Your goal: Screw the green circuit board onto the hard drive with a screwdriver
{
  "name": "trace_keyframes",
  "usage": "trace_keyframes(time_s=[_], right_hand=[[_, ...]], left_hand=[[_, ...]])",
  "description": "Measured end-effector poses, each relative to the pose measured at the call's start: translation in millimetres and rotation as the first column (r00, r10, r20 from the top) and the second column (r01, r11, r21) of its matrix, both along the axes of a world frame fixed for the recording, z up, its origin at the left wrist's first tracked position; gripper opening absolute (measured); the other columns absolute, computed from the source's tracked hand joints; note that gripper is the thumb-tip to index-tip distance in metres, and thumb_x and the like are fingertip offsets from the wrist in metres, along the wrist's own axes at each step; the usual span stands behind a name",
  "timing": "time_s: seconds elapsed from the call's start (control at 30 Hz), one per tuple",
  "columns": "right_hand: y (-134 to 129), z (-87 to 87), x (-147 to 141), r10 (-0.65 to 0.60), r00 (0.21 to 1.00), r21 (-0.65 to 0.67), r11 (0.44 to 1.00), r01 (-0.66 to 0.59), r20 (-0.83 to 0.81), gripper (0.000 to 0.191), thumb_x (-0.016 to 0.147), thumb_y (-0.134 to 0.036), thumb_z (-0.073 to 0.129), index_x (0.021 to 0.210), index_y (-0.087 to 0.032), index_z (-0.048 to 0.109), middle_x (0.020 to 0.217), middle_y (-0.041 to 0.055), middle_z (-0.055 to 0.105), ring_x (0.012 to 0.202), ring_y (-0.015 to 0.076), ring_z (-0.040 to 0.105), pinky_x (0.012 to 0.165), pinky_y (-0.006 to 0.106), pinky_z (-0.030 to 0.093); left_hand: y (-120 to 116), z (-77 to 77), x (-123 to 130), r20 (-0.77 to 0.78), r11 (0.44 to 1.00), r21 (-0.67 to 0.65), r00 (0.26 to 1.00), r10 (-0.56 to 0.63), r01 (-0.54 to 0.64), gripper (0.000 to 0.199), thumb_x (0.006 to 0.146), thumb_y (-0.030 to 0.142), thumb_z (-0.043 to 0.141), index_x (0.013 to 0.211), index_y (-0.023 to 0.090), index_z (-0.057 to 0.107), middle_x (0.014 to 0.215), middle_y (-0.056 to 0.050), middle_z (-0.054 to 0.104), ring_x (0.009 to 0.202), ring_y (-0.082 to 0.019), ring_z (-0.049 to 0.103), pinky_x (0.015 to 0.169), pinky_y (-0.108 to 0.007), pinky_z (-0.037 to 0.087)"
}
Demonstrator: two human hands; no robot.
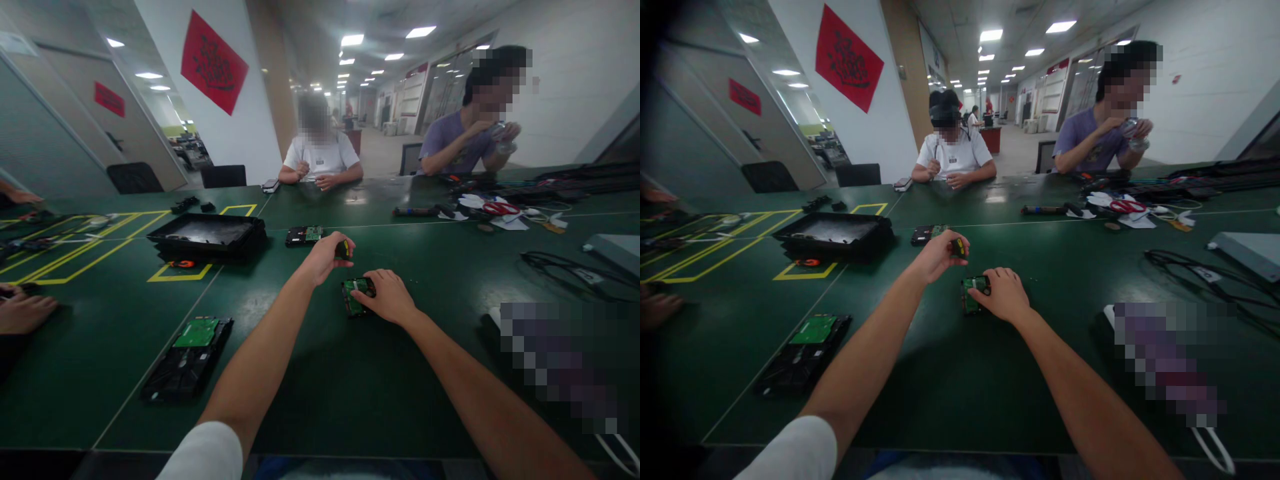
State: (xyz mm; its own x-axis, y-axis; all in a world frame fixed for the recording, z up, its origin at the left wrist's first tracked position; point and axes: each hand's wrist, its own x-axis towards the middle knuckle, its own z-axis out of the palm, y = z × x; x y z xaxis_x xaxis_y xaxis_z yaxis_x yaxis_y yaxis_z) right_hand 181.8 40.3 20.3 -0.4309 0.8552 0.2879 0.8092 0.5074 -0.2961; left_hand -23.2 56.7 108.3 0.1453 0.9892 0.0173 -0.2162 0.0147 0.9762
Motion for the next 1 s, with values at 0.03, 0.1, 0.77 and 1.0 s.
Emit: trace_keyframes(time_s=[0.03,0.1,0.77,1.0], right_hand=[[0,-0.6,0,-0.001,1.0,-0.001,1.0,0.001,-0.002,0.056,0.095,-0.069,0.057,0.126,-0.023,0.066,0.123,0.0132,0.067,0.119,0.0322,0.058,0.101,0.045,0.043],[0,-1.2,0,-0.002,1.0,-0.005,1.0,0.002,-0.002,0.057,0.094,-0.069,0.057,0.126,-0.023,0.066,0.122,0.0131,0.067,0.119,0.0322,0.058,0.101,0.045,0.043],[-1,2.7,0,0.003,1.0,-0.024,1.0,-0.003,0.006,0.057,0.095,-0.07,0.055,0.126,-0.024,0.066,0.125,0.0128,0.067,0.12,0.0327,0.057,0.102,0.047,0.043],[-1,1.4,0,-0.003,1.0,-0.022,1.0,0.003,-0.002,0.056,0.094,-0.069,0.057,0.125,-0.023,0.066,0.124,0.0124,0.067,0.121,0.0326,0.057,0.102,0.046,0.043]], left_hand=[[0,0.4,-1,-0.011,1.0,0.003,1.0,-0.005,0.006,0.027,0.089,0.037,0.057,0.084,0.015,0.071,0.082,-0.007,0.064,0.079,-0.018,0.062,0.061,-0.026,0.058],[-1,0.6,-1,-0.025,1.0,0.012,1.0,-0.009,0.009,0.028,0.089,0.038,0.058,0.086,0.014,0.072,0.082,-0.008,0.064,0.079,-0.018,0.062,0.061,-0.026,0.058],[-2,-0.4,3,-0.049,0.998,0.058,0.999,0.013,-0.01,0.027,0.087,0.039,0.058,0.085,0.016,0.071,0.085,-0.008,0.064,0.08,-0.018,0.062,0.058,-0.025,0.056],[-6,0.2,6,-0.008,1.0,0.012,1.0,-0.002,0.002,0.026,0.09,0.042,0.061,0.098,0.017,0.066,0.085,-0.007,0.068,0.078,-0.019,0.066,0.055,-0.026,0.056]])
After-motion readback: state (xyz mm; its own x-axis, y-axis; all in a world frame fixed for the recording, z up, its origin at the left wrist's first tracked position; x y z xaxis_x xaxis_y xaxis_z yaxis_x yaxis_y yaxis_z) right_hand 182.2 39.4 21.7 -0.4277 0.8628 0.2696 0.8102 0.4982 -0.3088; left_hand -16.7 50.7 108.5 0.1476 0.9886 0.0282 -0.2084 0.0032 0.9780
